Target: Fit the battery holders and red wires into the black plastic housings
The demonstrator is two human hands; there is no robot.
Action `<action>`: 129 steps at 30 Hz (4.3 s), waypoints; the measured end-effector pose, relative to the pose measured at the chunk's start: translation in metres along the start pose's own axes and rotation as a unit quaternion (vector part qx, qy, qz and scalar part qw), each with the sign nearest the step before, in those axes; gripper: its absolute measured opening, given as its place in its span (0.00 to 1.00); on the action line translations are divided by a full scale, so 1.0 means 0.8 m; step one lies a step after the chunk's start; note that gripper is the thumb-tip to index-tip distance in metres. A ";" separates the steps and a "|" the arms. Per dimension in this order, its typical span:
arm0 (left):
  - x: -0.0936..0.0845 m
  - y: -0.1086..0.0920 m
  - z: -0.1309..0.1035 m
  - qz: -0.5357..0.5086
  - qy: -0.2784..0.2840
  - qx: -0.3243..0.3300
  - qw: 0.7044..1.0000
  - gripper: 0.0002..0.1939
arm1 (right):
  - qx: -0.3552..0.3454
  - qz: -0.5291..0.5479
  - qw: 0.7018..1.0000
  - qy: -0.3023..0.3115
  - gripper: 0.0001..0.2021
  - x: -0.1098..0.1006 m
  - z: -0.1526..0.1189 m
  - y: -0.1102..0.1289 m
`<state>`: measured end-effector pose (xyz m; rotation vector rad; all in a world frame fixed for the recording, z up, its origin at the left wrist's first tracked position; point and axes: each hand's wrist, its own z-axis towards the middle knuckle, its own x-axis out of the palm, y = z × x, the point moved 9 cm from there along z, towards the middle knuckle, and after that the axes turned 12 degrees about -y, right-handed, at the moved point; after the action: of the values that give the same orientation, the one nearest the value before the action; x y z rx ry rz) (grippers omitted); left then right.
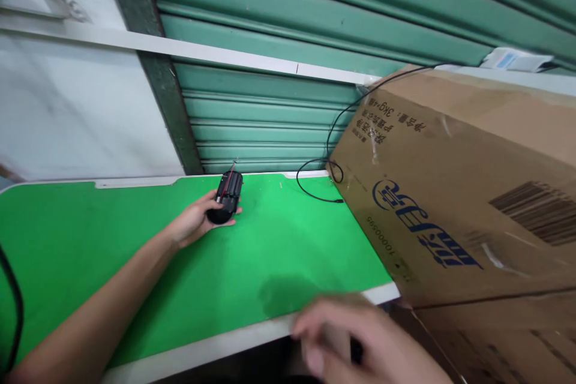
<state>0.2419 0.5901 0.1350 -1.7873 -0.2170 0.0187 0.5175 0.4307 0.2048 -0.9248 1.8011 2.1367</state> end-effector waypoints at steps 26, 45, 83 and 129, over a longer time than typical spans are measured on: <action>-0.019 0.011 -0.024 0.035 -0.124 0.069 0.989 0.18 | -0.410 -0.122 0.890 -0.159 0.07 0.101 0.203 0.057; 0.040 0.013 -0.058 0.137 -0.015 0.133 0.982 0.16 | -0.116 0.199 0.928 -0.292 0.05 0.073 0.235 0.016; 0.022 -0.017 -0.060 0.227 -0.047 0.223 0.947 0.21 | -0.362 -0.018 0.911 -0.197 0.13 0.088 0.214 0.050; 0.025 -0.010 -0.057 0.232 -0.053 0.212 0.948 0.25 | -0.379 -0.112 0.883 -0.254 0.11 0.097 0.208 0.049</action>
<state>0.2662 0.5512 0.1553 -1.3720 0.1295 0.4664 0.3808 0.5598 0.2031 -0.5538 0.5681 2.6115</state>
